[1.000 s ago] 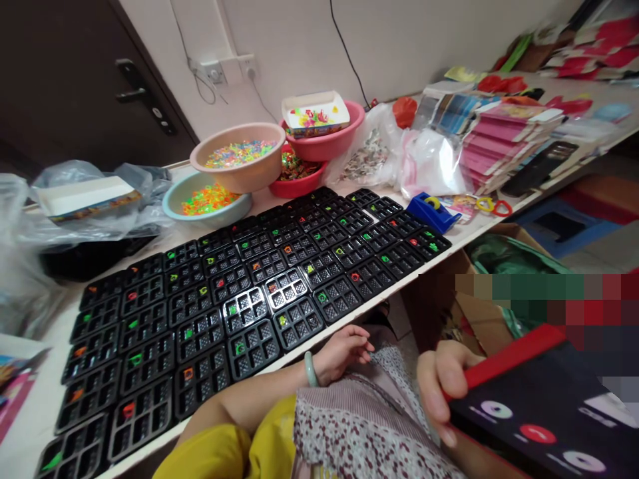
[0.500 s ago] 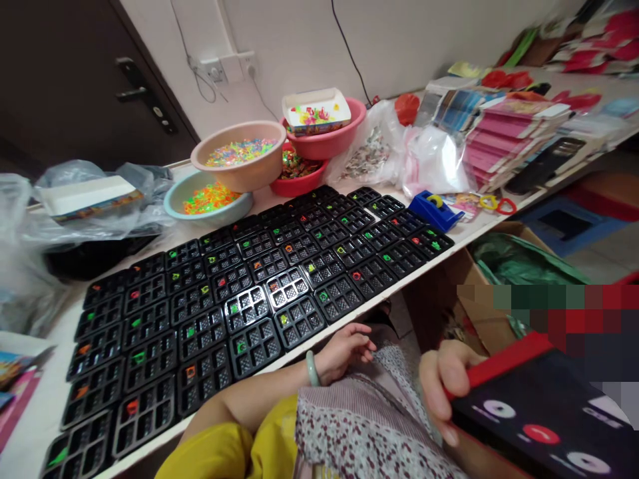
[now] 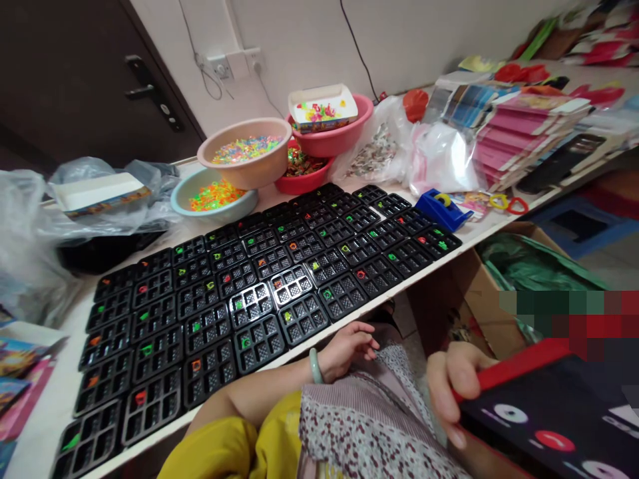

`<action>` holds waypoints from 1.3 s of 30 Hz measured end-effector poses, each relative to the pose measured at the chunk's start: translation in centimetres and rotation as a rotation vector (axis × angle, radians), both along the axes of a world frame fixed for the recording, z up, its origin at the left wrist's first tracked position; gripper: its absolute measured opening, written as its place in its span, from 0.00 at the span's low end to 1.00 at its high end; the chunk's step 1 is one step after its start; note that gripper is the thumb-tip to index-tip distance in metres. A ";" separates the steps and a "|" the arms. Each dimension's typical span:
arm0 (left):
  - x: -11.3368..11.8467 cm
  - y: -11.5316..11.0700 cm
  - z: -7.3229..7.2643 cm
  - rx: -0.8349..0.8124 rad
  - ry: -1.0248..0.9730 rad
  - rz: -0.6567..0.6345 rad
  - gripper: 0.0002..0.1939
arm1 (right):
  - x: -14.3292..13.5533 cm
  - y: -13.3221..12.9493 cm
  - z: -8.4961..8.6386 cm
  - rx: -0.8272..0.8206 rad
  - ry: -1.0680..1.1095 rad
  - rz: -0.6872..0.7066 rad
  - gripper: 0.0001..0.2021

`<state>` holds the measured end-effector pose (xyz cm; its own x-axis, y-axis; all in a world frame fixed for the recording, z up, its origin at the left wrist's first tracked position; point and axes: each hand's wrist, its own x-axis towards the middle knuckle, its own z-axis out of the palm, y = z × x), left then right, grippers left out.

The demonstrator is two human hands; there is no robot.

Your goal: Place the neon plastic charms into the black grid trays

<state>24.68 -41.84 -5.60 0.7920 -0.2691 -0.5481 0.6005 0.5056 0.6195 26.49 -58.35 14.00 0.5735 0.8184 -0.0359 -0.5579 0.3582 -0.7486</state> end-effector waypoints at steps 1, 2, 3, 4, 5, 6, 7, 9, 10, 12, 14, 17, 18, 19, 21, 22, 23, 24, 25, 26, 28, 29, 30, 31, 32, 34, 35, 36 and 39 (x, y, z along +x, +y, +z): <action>0.0 0.0 0.0 0.000 0.001 0.004 0.15 | 0.2 -0.1 -0.4 0.004 -0.012 0.014 0.14; 0.0 0.0 -0.1 0.000 0.002 0.007 0.16 | 0.3 -0.3 -0.9 0.016 -0.022 0.033 0.13; 0.0 -0.1 -0.1 0.001 0.002 0.008 0.16 | 0.5 -0.4 -1.3 0.044 -0.029 0.059 0.12; -0.1 -0.1 -0.2 0.002 0.004 0.009 0.17 | 0.7 -0.5 -1.7 0.079 -0.032 0.088 0.11; -0.1 -0.1 -0.2 0.003 0.005 0.008 0.16 | 0.8 -0.5 -2.1 0.112 -0.028 0.118 0.10; -0.1 -0.1 -0.2 0.006 0.006 0.006 0.16 | 1.0 -0.6 -2.2 0.136 -0.017 0.145 0.09; -0.1 -0.1 -0.3 0.009 0.006 0.004 0.15 | 1.1 -0.5 -2.3 0.150 -0.003 0.166 0.09; -0.1 -0.1 -0.3 0.016 0.009 0.003 0.14 | 1.1 -0.4 -2.0 0.156 0.027 0.194 0.09; -0.1 -0.1 -0.3 0.019 0.011 0.005 0.13 | 1.1 -0.3 -1.8 0.159 0.033 0.202 0.10; -0.1 -0.1 -0.3 0.020 0.016 0.011 0.13 | 1.1 0.0 -1.8 0.200 0.025 0.215 0.11; 0.0 -0.1 -0.2 0.020 0.020 0.014 0.14 | 1.1 0.2 -2.5 0.284 0.006 0.224 0.12; 0.0 -0.1 0.0 0.019 0.018 0.012 0.16 | 1.3 0.2 -4.3 0.382 -0.008 0.242 0.12; 0.0 -0.1 0.1 0.019 0.017 0.011 0.16 | 1.3 0.1 -4.9 0.392 -0.007 0.252 0.12; 0.0 -0.1 0.2 0.019 0.016 0.010 0.17 | 1.3 0.0 -5.3 0.391 -0.001 0.255 0.12; 0.0 -0.1 0.4 0.018 0.013 0.008 0.17 | 1.4 -0.1 -5.9 0.399 0.015 0.255 0.12; 0.0 -0.1 0.5 0.017 0.011 0.007 0.17 | 1.4 -0.2 -5.9 0.404 0.021 0.259 0.12; -0.1 -0.1 0.6 0.016 0.009 0.006 0.18 | 1.4 -0.2 -5.9 0.402 0.028 0.262 0.11; -0.1 -0.1 0.7 0.016 0.007 0.005 0.18 | 1.4 -0.2 -5.8 0.390 0.034 0.270 0.11; -0.1 0.0 0.8 0.016 0.005 0.003 0.19 | 1.4 -0.2 -5.8 0.381 0.036 0.278 0.11; -0.1 0.0 0.8 0.014 0.001 0.001 0.21 | 1.4 -0.2 -5.7 0.367 0.038 0.281 0.10; -0.1 0.0 0.9 0.009 -0.007 -0.002 0.23 | 1.3 -0.3 -5.7 0.324 0.053 0.255 0.09; -0.1 0.0 0.8 0.006 -0.010 -0.002 0.24 | 1.2 -0.4 -5.7 0.308 0.063 0.242 0.09; -0.1 0.0 0.8 0.005 -0.011 -0.001 0.24 | 1.2 -0.5 -5.8 0.294 0.077 0.230 0.09; -0.1 0.0 0.8 0.005 -0.009 0.001 0.24 | 1.1 -0.6 -5.9 0.284 0.091 0.222 0.08; -0.1 0.0 0.7 0.006 -0.006 0.004 0.23 | 1.1 -0.7 -6.1 0.280 0.101 0.226 0.08; -0.1 0.0 0.7 0.005 -0.002 0.010 0.21 | 1.1 -0.8 -6.3 0.278 0.112 0.252 0.09; -0.1 0.0 0.6 0.005 -0.001 0.013 0.21 | 1.1 -0.8 -6.3 0.266 0.119 0.263 0.09; -0.1 0.0 0.6 0.004 0.000 0.015 0.21 | 1.1 -0.7 -6.4 0.253 0.127 0.271 0.10; -0.1 0.0 0.8 0.001 0.002 0.013 0.23 | 1.3 -0.5 -6.3 0.278 0.111 0.260 0.09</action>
